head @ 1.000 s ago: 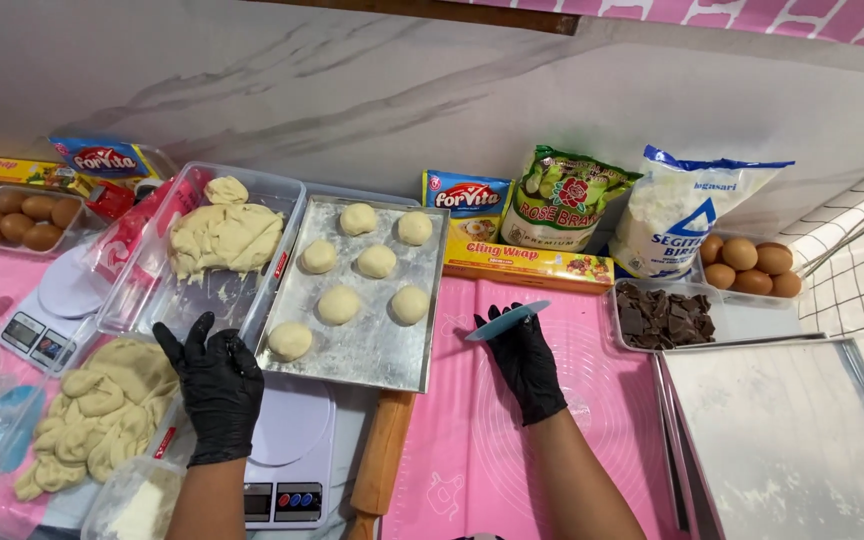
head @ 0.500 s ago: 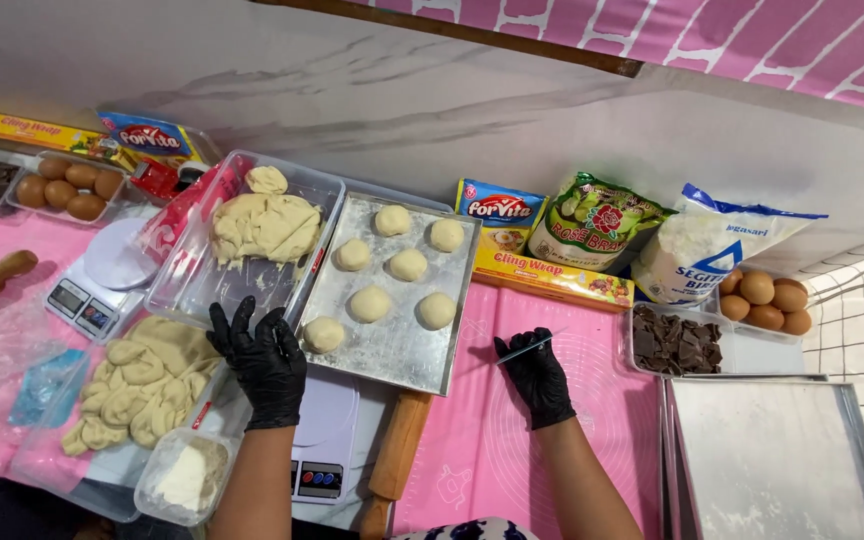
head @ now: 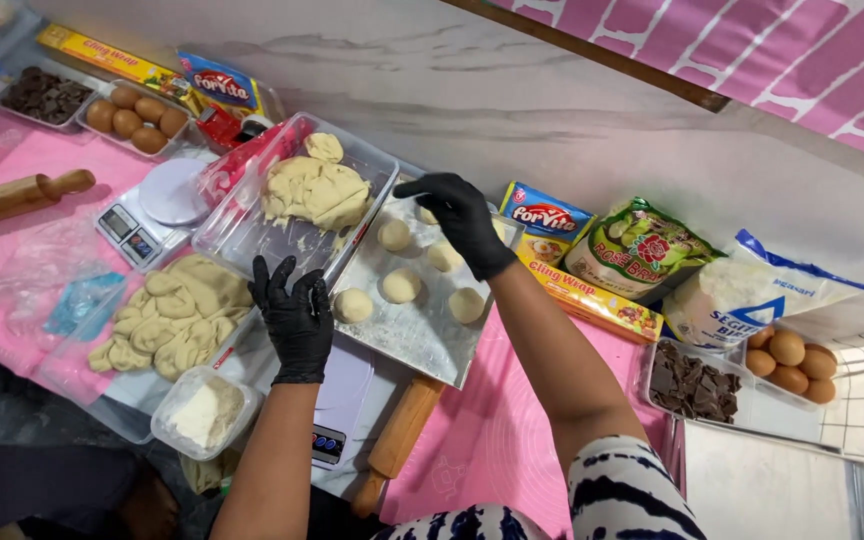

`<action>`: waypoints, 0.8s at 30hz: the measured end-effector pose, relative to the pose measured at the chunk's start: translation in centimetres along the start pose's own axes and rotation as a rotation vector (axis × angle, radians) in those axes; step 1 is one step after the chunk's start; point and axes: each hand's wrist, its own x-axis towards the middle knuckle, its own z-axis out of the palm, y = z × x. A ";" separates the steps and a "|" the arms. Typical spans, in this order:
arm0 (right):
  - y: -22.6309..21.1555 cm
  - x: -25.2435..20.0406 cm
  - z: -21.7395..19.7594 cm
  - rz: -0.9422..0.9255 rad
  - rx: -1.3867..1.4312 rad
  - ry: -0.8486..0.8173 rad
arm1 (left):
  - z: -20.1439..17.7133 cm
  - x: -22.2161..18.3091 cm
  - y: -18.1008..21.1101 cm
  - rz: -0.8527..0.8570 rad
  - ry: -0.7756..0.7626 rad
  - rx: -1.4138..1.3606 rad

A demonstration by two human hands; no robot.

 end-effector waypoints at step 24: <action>9.6 7.3 10.4 0.438 -0.358 -0.378 | 0.7 0.1 -1.1 -0.036 -0.026 0.009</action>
